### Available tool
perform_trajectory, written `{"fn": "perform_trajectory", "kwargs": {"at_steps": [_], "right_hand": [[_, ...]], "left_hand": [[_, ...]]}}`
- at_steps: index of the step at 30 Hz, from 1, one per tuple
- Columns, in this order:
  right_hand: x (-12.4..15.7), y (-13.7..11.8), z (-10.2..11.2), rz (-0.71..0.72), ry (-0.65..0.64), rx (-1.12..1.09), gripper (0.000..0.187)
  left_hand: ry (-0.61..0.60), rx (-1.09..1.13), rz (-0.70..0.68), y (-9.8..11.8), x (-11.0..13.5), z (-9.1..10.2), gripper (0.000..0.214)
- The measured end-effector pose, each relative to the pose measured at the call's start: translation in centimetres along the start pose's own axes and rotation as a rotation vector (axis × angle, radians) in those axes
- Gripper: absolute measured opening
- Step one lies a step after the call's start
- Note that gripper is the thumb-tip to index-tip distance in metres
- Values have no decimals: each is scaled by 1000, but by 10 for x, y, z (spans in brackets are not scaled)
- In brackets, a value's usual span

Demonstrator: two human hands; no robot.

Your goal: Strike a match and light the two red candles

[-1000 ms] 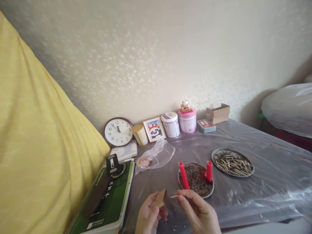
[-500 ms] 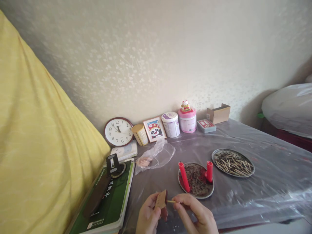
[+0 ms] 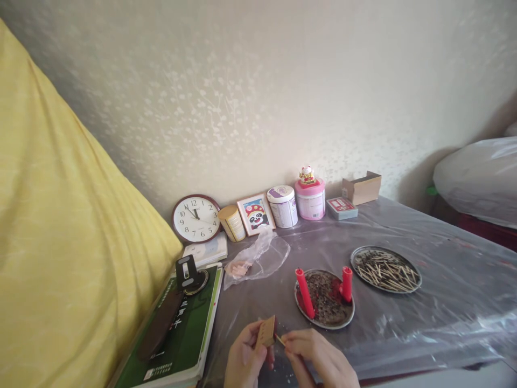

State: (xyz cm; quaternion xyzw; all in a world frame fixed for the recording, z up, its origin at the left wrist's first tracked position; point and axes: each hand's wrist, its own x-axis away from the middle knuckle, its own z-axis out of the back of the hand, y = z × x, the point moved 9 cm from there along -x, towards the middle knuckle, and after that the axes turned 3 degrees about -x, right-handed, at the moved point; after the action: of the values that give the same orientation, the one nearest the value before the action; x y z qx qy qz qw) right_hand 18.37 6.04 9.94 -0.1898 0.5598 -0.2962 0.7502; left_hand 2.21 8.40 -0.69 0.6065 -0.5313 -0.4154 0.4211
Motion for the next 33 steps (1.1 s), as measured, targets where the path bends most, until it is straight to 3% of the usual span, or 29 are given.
{"fn": "perform_trajectory", "kwargs": {"at_steps": [2, 5, 9, 13, 20, 33], "right_hand": [[2, 15, 0, -81, 23, 21, 10], [12, 53, 2, -387, 91, 19, 17], [20, 74, 3, -590, 129, -94, 24], [22, 76, 6, -657, 180, -159, 29], [24, 77, 5, -666, 158, -146, 37], [22, 77, 6, -676, 137, -101, 40]], "left_hand": [[-87, -12, 7, -3, 2, -5, 52], [-171, 30, -11, 0, 4, -6, 58], [12, 111, 7, 9, -1, 21, 52], [204, 175, 13, 16, -4, 44, 44], [402, 238, 15, 23, 2, 57, 41], [414, 283, 33, 19, 1, 61, 40]]}}
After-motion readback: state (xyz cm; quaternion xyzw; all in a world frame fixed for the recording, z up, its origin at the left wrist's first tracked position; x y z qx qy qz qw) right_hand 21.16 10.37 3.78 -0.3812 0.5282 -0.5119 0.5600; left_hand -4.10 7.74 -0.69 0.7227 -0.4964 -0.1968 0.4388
